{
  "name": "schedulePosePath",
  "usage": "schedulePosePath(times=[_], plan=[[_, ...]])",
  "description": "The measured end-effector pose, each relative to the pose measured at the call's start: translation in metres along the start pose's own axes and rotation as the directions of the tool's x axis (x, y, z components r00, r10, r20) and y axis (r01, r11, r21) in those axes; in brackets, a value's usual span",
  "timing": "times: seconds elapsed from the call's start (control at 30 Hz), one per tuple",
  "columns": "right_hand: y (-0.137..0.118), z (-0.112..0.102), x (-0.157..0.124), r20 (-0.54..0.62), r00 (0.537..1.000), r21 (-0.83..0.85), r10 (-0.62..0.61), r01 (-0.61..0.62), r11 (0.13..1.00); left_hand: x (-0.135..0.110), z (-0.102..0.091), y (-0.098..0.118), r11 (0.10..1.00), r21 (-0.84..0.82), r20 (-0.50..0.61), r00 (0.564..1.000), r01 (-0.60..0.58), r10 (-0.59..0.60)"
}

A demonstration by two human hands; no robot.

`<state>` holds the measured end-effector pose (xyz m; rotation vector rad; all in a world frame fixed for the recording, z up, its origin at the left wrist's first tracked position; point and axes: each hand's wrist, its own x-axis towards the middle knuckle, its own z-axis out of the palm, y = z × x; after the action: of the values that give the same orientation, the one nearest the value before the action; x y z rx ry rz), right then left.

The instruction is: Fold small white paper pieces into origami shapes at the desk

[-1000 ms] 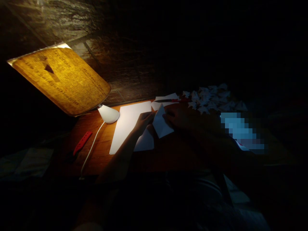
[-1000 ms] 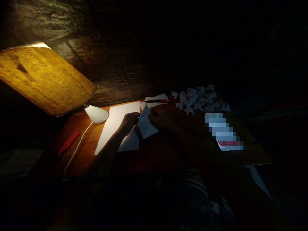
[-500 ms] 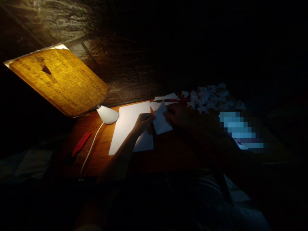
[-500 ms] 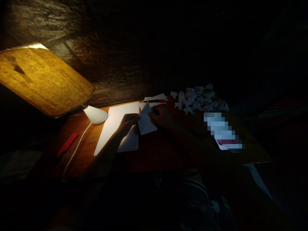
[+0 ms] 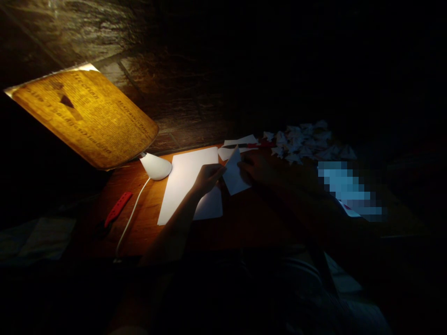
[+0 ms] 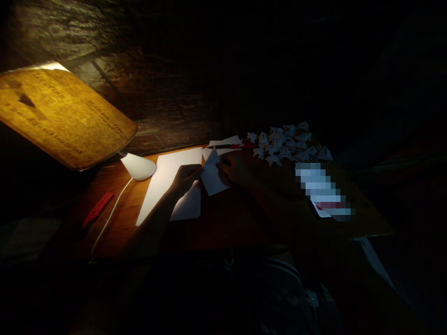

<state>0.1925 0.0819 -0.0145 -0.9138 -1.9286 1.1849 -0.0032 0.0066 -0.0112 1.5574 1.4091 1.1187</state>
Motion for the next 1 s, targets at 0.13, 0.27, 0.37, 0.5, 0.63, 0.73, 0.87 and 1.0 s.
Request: schedulePosePath(times=[0.13, 0.27, 0.37, 0.5, 0.63, 0.73, 0.87, 1.0], plan=[[-0.002, 0.000, 0.001, -0.006, 1.000, -0.001, -0.002, 0.002, 1.000, -0.002, 0.000, 0.005, 1.000, 0.013, 0.001, 1.000, -0.014, 0.014], [-0.005, -0.002, -0.002, 0.005, 1.000, -0.063, -0.030, 0.030, 0.998, -0.003, 0.001, 0.010, 1.000, 0.013, -0.016, 1.000, 0.006, -0.006], [-0.009, -0.001, -0.008, 0.062, 0.997, -0.107, -0.040, 0.047, 0.993, -0.003, 0.003, 0.010, 0.999, -0.045, -0.050, 0.999, 0.015, -0.017], [-0.013, 0.006, -0.017, 0.234, 0.972, -0.100, -0.026, 0.051, 0.994, -0.001, 0.005, 0.007, 0.995, -0.097, -0.103, 0.995, 0.008, -0.018], [-0.017, 0.011, -0.019, 0.277, 0.960, -0.103, -0.035, 0.066, 0.992, 0.002, 0.007, 0.001, 0.997, -0.078, -0.175, 0.984, 0.000, -0.014], [-0.017, 0.010, -0.018, 0.273, 0.962, -0.066, -0.027, 0.046, 0.997, 0.002, 0.007, 0.000, 0.993, -0.114, -0.196, 0.980, -0.006, -0.016], [-0.014, 0.009, -0.017, 0.277, 0.961, -0.031, -0.025, 0.035, 0.999, 0.001, 0.008, 0.003, 0.984, -0.174, -0.208, 0.978, -0.022, -0.015], [-0.010, 0.011, -0.015, 0.265, 0.964, 0.020, -0.034, 0.030, 0.999, 0.002, 0.009, 0.001, 0.976, -0.216, -0.225, 0.974, -0.031, -0.019]])
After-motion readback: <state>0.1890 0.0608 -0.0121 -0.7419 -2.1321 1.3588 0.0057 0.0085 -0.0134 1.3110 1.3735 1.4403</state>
